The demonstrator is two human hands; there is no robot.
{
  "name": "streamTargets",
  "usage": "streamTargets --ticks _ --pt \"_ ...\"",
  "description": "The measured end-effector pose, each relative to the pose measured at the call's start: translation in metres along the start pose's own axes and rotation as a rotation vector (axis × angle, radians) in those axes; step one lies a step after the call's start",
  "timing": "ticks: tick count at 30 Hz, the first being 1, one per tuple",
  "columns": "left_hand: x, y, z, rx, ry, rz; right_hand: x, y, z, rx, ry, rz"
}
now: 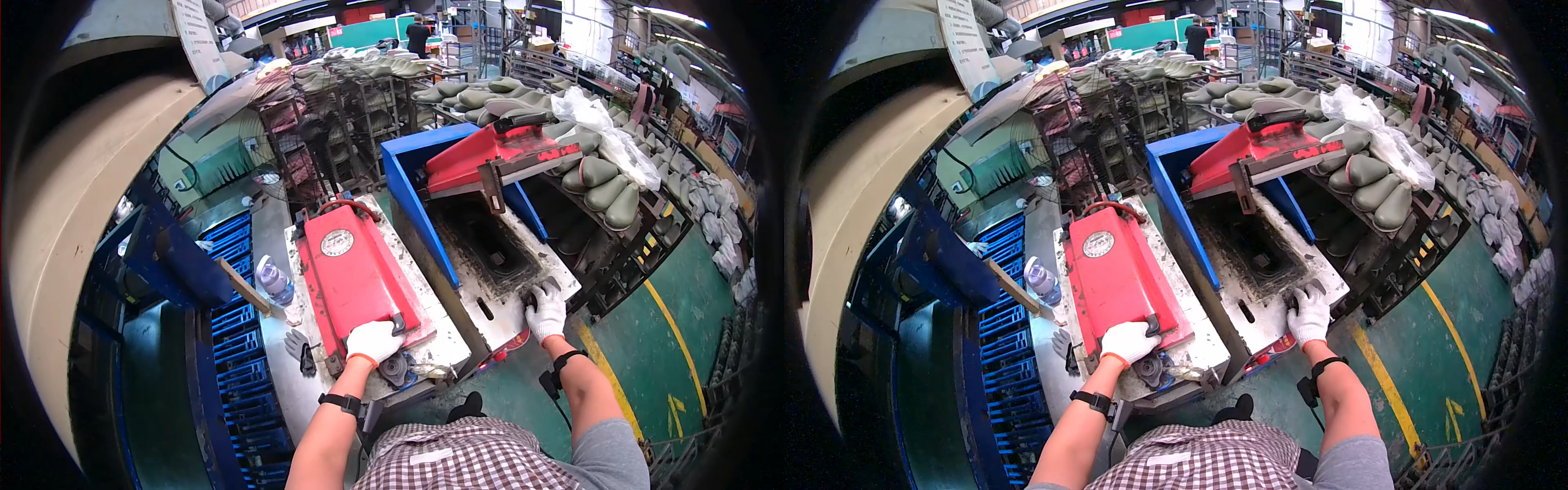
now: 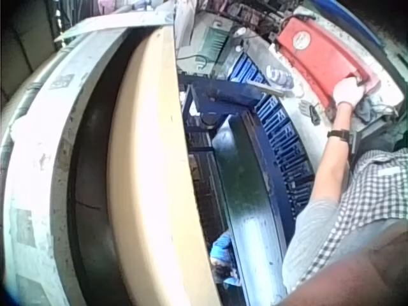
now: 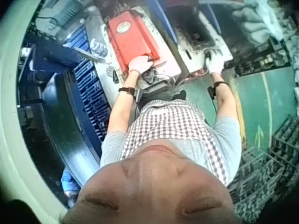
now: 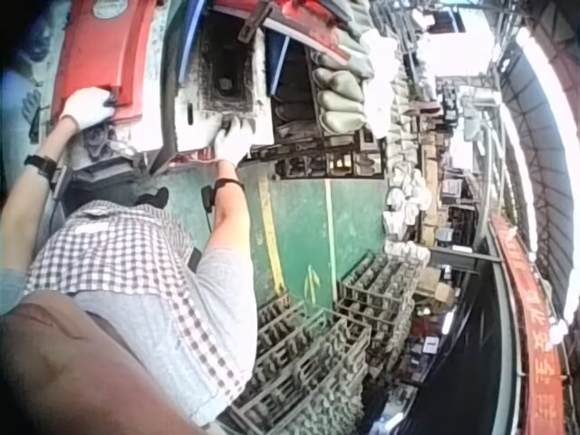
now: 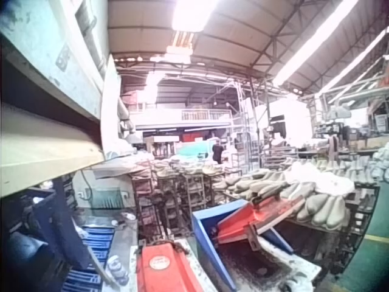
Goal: Operating industrial pneumatic presses to bond shoe uppers and soles during footwear assembly.
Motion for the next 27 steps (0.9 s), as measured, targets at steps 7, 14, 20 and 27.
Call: streamTargets --ticks 7,14,20,27 --pt "0.0010 -0.0002 -0.0012 -0.002 0.005 -0.001 -0.0023 0.0010 -0.0031 0.037 0.019 -0.014" --pt "0.0003 0.0005 0.0000 0.003 -0.008 0.000 -0.0020 0.0007 -0.0029 0.045 0.031 -0.010" --pt "-0.0021 0.0020 0.0035 -0.002 -0.013 0.000 -0.0027 0.0009 -0.0039 0.044 0.020 -0.015" --pt "-0.0027 0.0023 0.0039 0.015 0.005 -0.001 -0.0020 0.0006 -0.0028 0.035 0.021 -0.021"
Point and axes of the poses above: each hand's wrist, its own y-axis away from the middle knuckle, its own z-axis out of the back of the hand, x = y × z, the point moved 6 cm from there along -y, towards the middle knuckle, and after that the axes turned 6 degrees about z, right-handed, at the moved point
